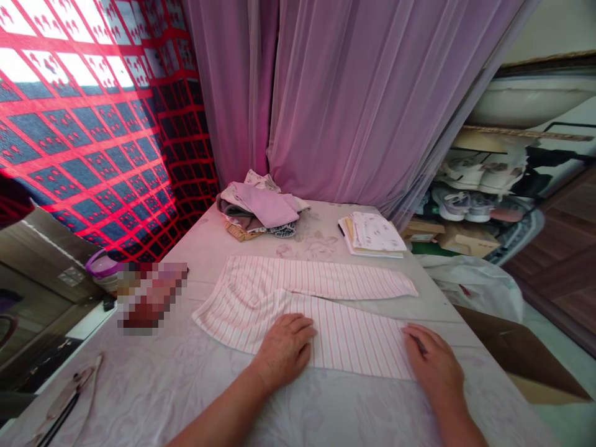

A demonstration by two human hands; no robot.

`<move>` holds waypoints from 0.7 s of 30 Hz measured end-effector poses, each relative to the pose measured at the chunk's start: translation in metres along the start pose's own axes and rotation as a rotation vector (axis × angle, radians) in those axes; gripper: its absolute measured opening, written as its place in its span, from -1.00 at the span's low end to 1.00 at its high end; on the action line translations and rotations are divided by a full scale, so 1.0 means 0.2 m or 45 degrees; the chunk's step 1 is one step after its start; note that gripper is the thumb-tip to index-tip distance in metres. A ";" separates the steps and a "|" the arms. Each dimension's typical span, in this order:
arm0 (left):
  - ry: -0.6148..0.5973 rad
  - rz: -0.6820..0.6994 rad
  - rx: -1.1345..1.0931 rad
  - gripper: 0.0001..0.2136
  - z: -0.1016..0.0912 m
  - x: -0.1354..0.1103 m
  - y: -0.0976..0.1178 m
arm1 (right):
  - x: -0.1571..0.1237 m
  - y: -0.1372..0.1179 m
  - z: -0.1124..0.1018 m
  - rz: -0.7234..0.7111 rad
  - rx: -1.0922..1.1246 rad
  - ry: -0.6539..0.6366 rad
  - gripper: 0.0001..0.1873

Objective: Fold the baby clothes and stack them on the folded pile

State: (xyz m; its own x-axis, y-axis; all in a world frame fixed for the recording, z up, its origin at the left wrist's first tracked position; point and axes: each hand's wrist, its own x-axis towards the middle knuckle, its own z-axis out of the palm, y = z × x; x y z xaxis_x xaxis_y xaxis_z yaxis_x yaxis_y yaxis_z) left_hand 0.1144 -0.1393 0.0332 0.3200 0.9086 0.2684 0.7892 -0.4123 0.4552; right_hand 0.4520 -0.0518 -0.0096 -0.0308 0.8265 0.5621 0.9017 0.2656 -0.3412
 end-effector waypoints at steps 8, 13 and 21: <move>-0.039 -0.003 -0.063 -0.67 -0.01 0.00 -0.02 | 0.00 0.01 -0.06 0.136 0.098 -0.073 -0.67; -0.073 0.017 -0.102 -0.67 -0.04 0.01 -0.03 | -0.04 0.05 -0.10 0.257 -0.276 -0.038 -0.56; -0.205 0.212 -0.052 -0.64 -0.14 -0.13 -0.13 | -0.03 0.11 -0.15 0.534 -0.497 -0.306 -0.40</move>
State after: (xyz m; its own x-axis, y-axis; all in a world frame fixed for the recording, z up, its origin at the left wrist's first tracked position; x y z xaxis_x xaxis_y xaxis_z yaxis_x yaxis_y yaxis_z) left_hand 0.0720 -0.1538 0.0378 0.5259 0.8254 0.2053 0.6978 -0.5568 0.4506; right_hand 0.4852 -0.0658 0.0018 0.3052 0.9218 0.2391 0.9478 -0.2697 -0.1702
